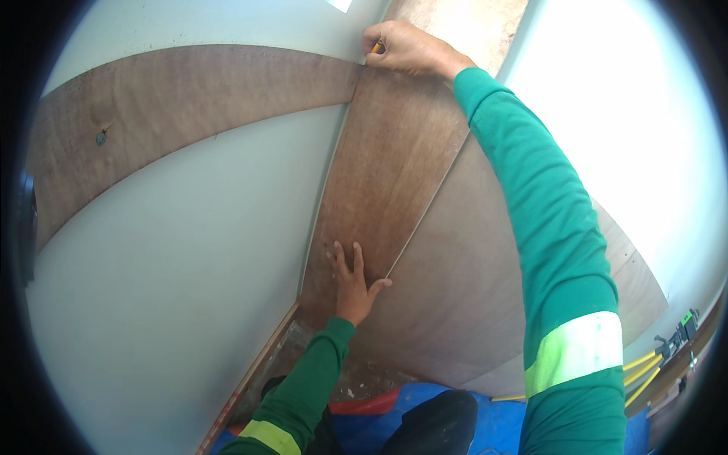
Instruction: The person positions a large wooden panel against a wall, marks it with a pencil, retrieves a toolbox, and uses a ruler and pencil to measure and mark the panel for cutting.
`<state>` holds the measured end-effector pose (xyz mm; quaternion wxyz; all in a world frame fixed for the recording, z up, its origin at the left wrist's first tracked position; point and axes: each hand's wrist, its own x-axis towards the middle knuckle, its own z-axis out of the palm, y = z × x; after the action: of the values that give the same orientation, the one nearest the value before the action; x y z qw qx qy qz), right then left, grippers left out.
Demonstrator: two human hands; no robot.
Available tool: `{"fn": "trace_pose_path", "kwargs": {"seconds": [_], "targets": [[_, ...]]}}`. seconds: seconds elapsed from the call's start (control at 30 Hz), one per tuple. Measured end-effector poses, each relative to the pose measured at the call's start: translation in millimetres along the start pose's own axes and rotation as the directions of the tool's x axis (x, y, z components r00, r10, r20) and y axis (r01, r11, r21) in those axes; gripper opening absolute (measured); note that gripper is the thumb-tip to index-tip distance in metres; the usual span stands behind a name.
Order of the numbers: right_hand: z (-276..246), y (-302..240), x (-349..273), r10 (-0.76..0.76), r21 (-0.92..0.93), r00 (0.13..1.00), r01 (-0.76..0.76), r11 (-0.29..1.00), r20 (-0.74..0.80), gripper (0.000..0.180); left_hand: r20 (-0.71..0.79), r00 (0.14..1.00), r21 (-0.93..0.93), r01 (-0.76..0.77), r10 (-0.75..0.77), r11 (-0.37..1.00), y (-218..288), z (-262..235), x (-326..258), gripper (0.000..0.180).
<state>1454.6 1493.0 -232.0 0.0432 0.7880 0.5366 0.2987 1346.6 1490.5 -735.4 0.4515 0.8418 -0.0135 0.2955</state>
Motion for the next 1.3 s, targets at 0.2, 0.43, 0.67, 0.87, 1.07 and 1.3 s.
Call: {"fn": "trace_pose_path", "kwargs": {"seconds": [0.2, 0.43, 0.67, 0.87, 1.07, 1.3], "targets": [[-4, -5, 0, 0.006, 0.019, 0.999, -0.007, 1.0, 0.046, 0.016, 0.023, 1.0, 0.001, 0.01, -0.01, 1.0, 0, 0, 0, 0.12], [-14, -18, -5, 0.154, 0.011, 0.982, -0.156, 0.988, 0.107, 0.018, 0.0, 1.0, -0.057, -0.025, 0.025, 0.998, 0, 0, 3, 0.122], [-18, -34, -10, 0.169, -0.036, 0.982, -0.166, 0.985, 0.08, 0.018, 0.003, 1.0, -0.037, -0.021, 0.021, 0.999, 0, 0, 0, 0.122], [-23, -34, -7, 0.175, -0.031, 0.976, -0.173, 0.985, 0.126, 0.018, 0.021, 1.0, -0.045, -0.005, 0.006, 0.999, -1, 1, 1, 0.121], [-17, -29, -6, 0.122, -0.014, 0.991, -0.122, 0.992, 0.061, 0.015, -0.004, 1.0, -0.064, -0.027, 0.027, 0.998, 0, 2, -1, 0.121], [-40, -53, -31, 0.137, 0.01, 0.989, -0.136, 0.991, -0.05, 0.015, 0.005, 1.0, -0.101, -0.014, 0.015, 0.995, 1, 1, 0, 0.121]]}}
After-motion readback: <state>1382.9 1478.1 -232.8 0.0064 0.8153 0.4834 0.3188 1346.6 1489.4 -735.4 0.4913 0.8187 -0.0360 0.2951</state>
